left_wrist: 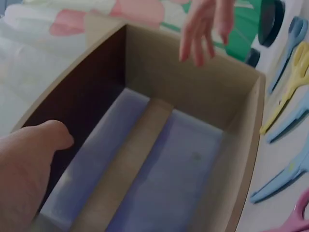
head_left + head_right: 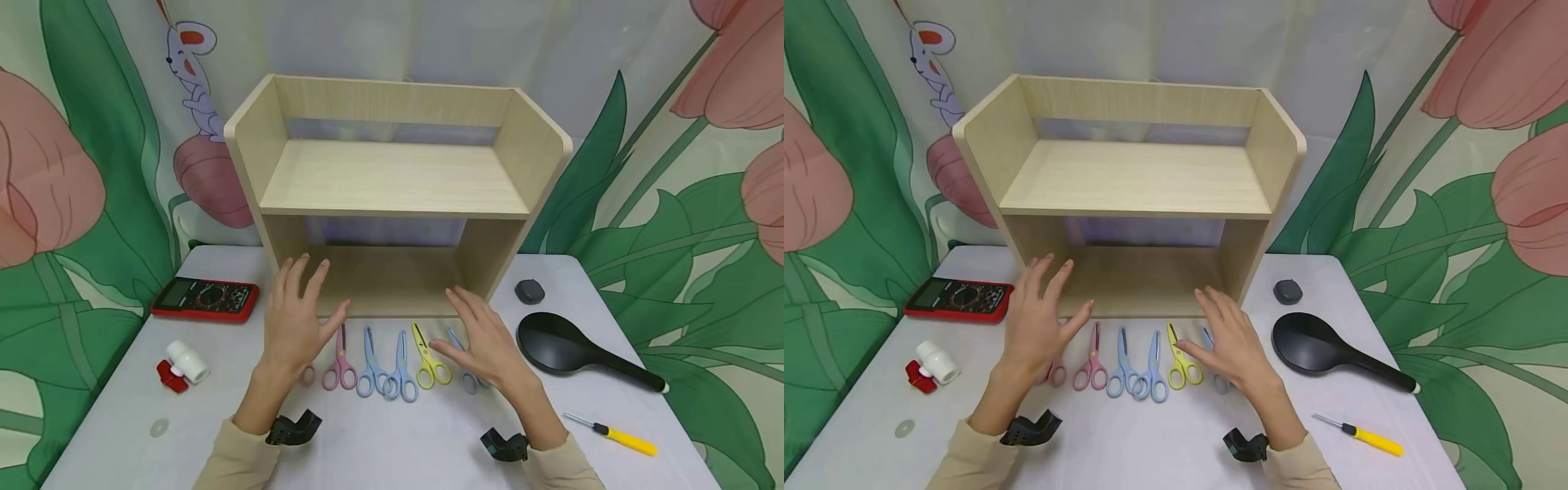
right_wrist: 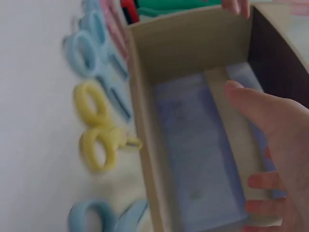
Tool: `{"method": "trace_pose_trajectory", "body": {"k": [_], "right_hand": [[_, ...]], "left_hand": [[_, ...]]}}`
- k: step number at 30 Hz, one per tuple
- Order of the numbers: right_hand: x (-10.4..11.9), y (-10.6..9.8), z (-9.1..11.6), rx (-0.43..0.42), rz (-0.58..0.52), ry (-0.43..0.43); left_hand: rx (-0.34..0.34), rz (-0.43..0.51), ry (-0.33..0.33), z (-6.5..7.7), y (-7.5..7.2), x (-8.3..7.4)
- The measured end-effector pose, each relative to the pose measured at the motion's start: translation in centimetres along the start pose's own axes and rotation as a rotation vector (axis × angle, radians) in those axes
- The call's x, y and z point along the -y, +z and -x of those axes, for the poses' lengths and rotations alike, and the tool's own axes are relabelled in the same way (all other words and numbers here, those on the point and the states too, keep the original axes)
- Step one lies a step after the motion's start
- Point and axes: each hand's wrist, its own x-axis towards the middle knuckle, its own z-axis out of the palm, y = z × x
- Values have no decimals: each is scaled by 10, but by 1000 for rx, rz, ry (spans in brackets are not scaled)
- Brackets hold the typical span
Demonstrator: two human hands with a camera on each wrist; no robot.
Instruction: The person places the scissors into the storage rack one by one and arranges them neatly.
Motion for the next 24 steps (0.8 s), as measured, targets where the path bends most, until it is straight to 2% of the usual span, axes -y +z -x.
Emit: {"method": "trace_pose_trajectory", "body": {"k": [5, 13, 16, 20, 24], "right_hand": [[-13, 0, 14, 22, -18, 34], [-31, 7, 39, 76, 10, 50], [-36, 10, 47, 113, 35, 76], [-42, 15, 57, 160, 44, 105], [-45, 19, 64, 181, 63, 102]], "left_hand": [[-105, 54, -25, 2, -1, 11], [-220, 114, -133, 4, -6, 31], [-228, 151, -192, 5, -6, 36], [-207, 189, -287, 5, -3, 41], [-199, 226, -350, 3, 1, 45]]}}
